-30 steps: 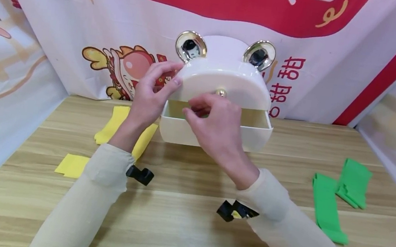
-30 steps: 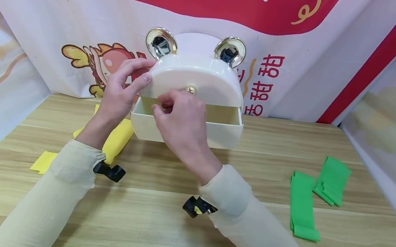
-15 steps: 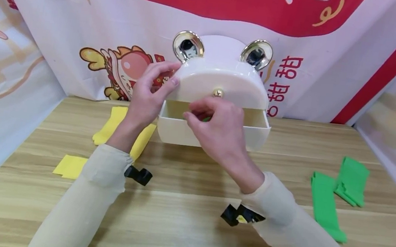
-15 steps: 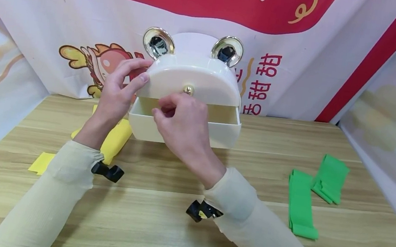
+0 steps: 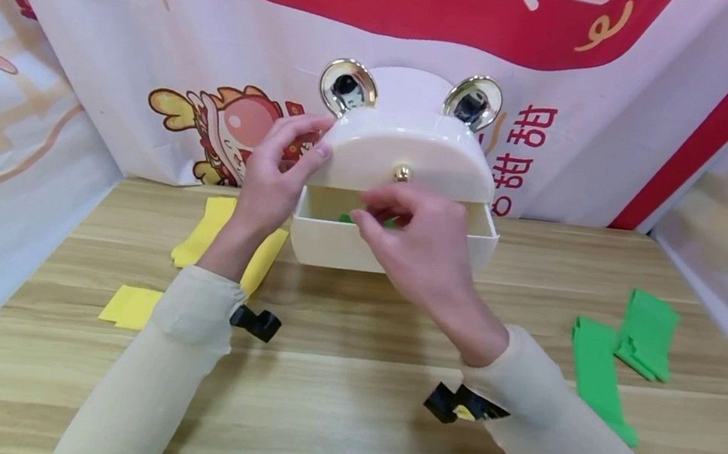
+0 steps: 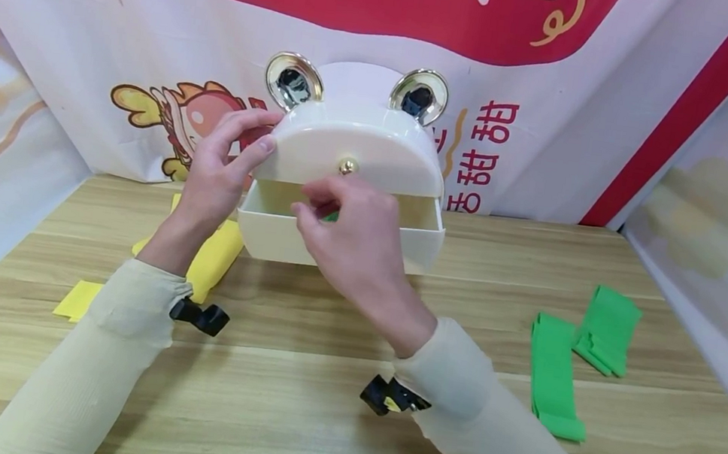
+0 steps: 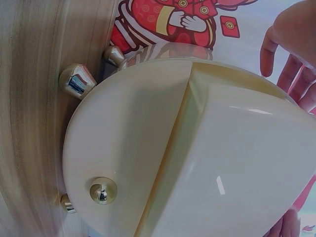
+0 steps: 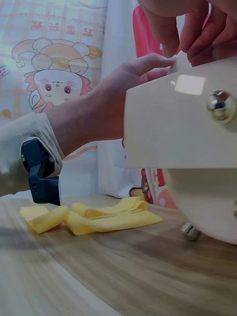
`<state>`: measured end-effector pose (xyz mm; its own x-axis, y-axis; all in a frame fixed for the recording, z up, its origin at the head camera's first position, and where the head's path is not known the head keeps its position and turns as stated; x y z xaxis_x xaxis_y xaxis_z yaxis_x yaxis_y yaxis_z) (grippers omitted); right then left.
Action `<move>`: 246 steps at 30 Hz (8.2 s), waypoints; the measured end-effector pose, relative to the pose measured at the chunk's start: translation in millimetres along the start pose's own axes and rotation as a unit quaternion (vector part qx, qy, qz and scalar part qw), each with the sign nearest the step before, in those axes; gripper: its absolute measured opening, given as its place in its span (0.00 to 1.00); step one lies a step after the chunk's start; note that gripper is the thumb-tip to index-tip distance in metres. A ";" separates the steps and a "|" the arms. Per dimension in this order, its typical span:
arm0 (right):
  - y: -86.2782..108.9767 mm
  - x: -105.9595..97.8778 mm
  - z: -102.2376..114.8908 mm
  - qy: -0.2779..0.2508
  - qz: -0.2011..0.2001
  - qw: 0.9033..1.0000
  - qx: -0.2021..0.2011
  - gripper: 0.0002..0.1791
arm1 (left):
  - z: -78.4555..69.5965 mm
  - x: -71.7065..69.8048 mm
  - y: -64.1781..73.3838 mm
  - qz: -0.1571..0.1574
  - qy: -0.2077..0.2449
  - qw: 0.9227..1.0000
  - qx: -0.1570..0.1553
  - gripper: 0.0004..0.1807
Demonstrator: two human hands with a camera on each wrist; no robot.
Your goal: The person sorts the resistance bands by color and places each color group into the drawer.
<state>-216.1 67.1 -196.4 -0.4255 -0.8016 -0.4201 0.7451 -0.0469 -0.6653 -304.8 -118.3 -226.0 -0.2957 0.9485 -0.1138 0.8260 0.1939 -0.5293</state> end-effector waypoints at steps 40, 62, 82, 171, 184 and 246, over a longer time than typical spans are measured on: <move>38.0 -197.7 -199.1 0.038 -0.045 0.984 0.170 0.13 | 1.3 -0.8 -0.6 -0.003 -0.006 1.000 0.000 0.22; 81.1 -207.6 -300.8 0.158 0.130 0.956 0.209 0.24 | 5.3 3.2 -0.2 0.003 0.003 1.000 -0.003 0.22; 90.0 -204.1 -324.0 0.227 0.201 0.936 0.177 0.23 | 5.7 -0.3 -0.9 0.000 -0.001 1.000 -0.004 0.23; -1.8 -180.1 -163.2 0.076 -0.059 0.966 0.242 0.24 | 6.6 -0.8 0.0 0.000 -0.003 1.000 -0.010 0.23; -19.8 -166.4 -129.3 0.004 -0.115 0.962 0.249 0.23 | 8.1 -0.5 0.7 0.000 -0.009 1.000 -0.012 0.24; -54.4 -121.1 -50.3 -0.169 -0.194 0.947 0.193 0.14 | 8.4 0.1 -0.2 0.003 -0.004 1.000 -0.005 0.24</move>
<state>-230.9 196.7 -140.5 -0.5651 -0.8216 0.0751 0.7267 -0.5388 -0.4260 -309.0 -120.4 -233.0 -0.2938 0.9479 -0.1235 0.8330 0.1905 -0.5194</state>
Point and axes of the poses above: each hand's wrist, its own y-axis away from the middle knuckle, its own x-axis out of the palm, z = x × y, the point moved 8 cm from there along -y, towards the middle knuckle, and after that the axes turned 15 degrees about -z, right-handed, at the moved point
